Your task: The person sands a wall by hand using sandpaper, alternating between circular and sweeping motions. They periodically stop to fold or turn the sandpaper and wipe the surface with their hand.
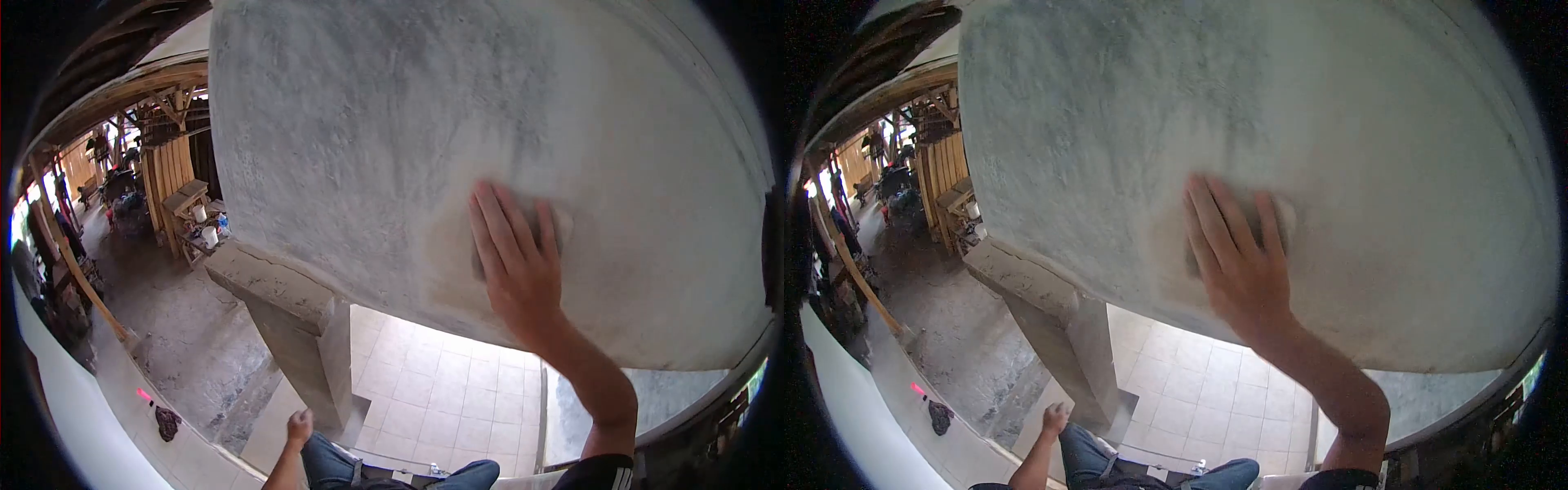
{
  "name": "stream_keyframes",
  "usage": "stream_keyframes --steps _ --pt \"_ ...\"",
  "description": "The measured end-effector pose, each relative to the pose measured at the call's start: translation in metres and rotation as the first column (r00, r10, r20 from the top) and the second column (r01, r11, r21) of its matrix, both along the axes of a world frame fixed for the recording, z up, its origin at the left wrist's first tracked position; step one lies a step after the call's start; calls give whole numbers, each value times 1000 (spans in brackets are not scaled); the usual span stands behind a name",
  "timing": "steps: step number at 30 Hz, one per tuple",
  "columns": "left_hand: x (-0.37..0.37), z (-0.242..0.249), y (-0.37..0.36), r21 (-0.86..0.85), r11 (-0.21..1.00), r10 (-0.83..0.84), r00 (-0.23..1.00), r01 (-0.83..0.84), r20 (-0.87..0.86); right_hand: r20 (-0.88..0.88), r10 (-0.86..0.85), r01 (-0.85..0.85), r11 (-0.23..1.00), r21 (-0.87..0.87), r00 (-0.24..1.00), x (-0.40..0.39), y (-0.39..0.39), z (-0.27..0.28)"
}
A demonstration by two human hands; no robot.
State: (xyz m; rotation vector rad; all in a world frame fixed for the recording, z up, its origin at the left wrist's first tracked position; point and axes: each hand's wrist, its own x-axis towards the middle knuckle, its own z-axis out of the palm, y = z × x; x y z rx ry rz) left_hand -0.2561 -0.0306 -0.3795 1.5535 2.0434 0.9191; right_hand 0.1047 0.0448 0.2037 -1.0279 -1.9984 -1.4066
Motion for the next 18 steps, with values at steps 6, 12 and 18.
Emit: stream_keyframes --steps 6,12,18 --pt "-82 -108 -57 -606 707 574 797 -364 190 -21 78 -78 997 -6 997 -10 16 7" --pt "-65 -65 -91 -718 679 446 863 -152 238 -202 279 -283 959 6 939 -23 26 9" --pt "-97 -101 -98 -750 632 559 785 -195 268 -132 323 -332 942 -54 937 -21 28 -1"
